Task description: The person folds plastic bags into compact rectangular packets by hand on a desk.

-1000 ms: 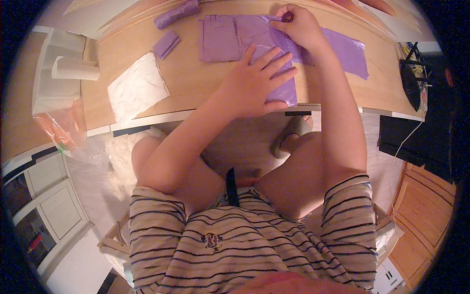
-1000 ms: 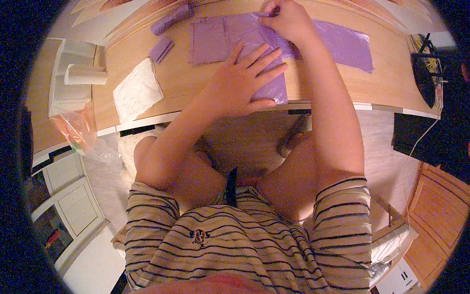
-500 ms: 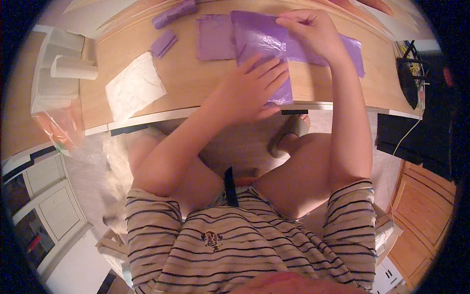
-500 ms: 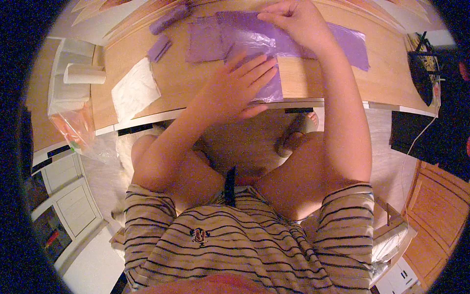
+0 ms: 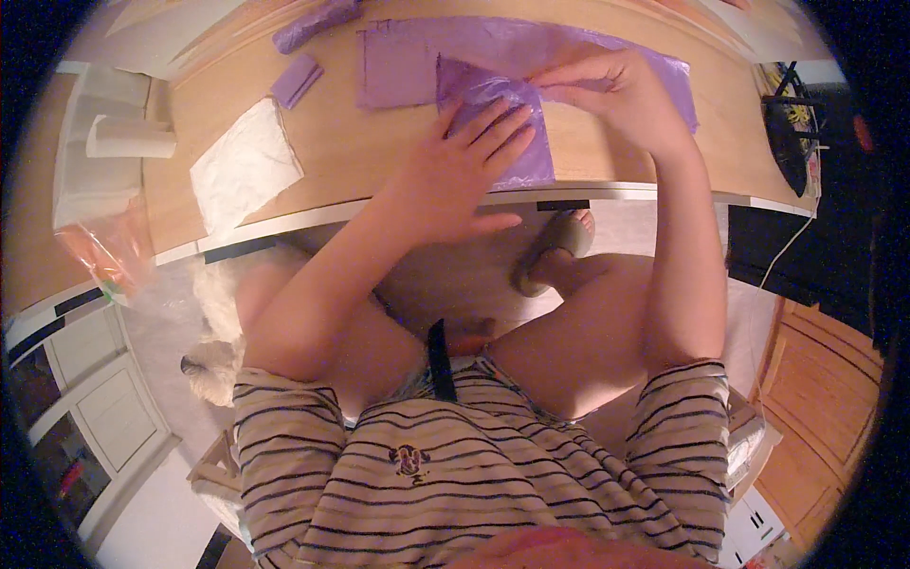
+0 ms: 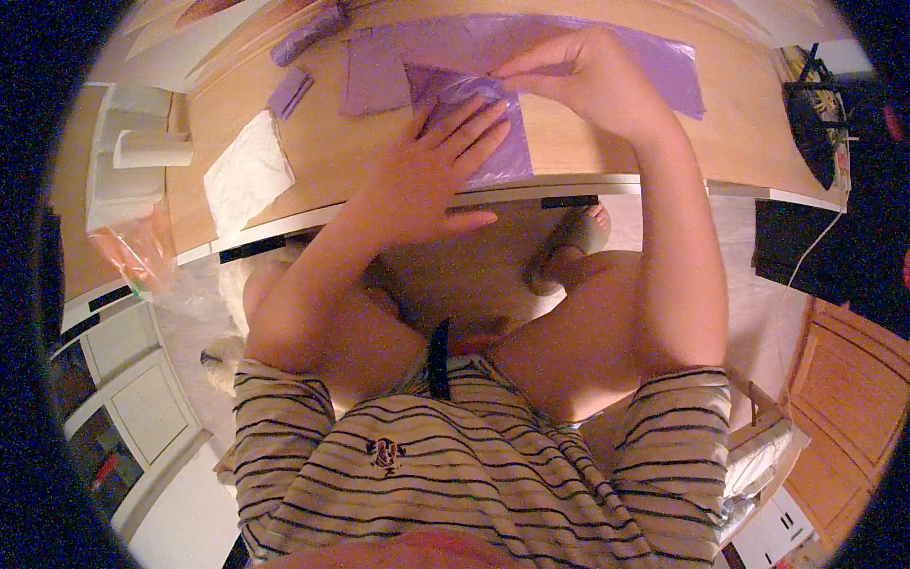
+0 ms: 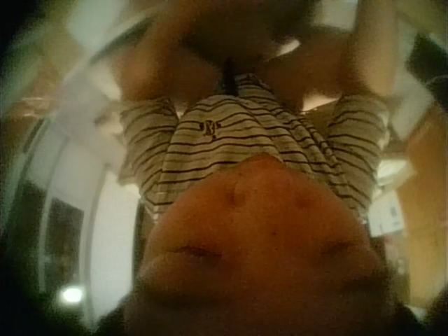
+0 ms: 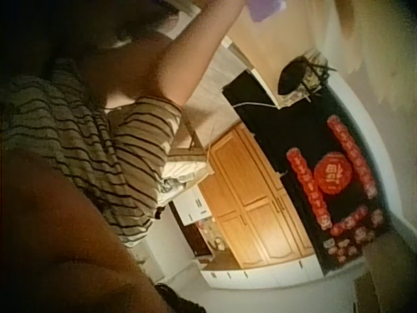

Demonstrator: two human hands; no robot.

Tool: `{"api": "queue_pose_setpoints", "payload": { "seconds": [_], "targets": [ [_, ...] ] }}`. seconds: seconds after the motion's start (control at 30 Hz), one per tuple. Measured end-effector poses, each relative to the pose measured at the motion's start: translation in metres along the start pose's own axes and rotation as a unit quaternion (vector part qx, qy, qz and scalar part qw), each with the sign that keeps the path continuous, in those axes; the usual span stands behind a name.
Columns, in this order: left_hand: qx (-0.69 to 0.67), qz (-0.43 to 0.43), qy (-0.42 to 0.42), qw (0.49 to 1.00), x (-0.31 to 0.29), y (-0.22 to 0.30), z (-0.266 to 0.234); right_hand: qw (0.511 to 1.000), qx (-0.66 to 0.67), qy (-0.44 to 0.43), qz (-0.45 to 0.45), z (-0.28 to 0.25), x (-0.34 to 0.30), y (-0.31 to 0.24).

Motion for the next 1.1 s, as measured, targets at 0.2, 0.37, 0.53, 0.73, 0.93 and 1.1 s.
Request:
{"api": "queue_pose_setpoints", "payload": {
  "seconds": [0.2,0.37,0.53,0.73,0.93,1.1],
  "targets": [
    [-0.043,-0.002,0.048,0.998,-0.006,-0.007,-0.017,0.997,-0.016,-0.048,-0.064,0.017,-0.004,-0.007],
    [-0.095,-0.07,0.03,0.993,-0.01,-0.031,-0.026,0.997,0.017,-0.06,-0.036,0.019,-0.008,0.001],
    [-0.05,-0.03,0.043,0.997,-0.009,-0.028,-0.02,0.997,0.017,-0.066,-0.048,0.021,-0.011,-0.003],
    [0.039,-0.015,0.069,0.997,-0.016,-0.026,-0.018,0.995,-0.044,-0.062,-0.062,0.021,-0.015,-0.012],
    [0.135,-0.064,0.02,0.989,-0.02,-0.029,-0.012,0.99,-0.08,-0.108,-0.035,0.033,-0.016,-0.008],
    [0.111,-0.061,0.071,0.989,-0.023,-0.026,-0.02,0.982,-0.128,-0.09,-0.104,0.041,-0.017,-0.023]
  ]
}}
Point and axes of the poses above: each hand's wrist, its own x-axis towards the middle knuckle, its own z-axis out of the palm, y = z × x, the point moved 10 cm from there along x, towards the middle knuckle, and after that the axes turned 13 degrees about -x, right-handed, at the moved point
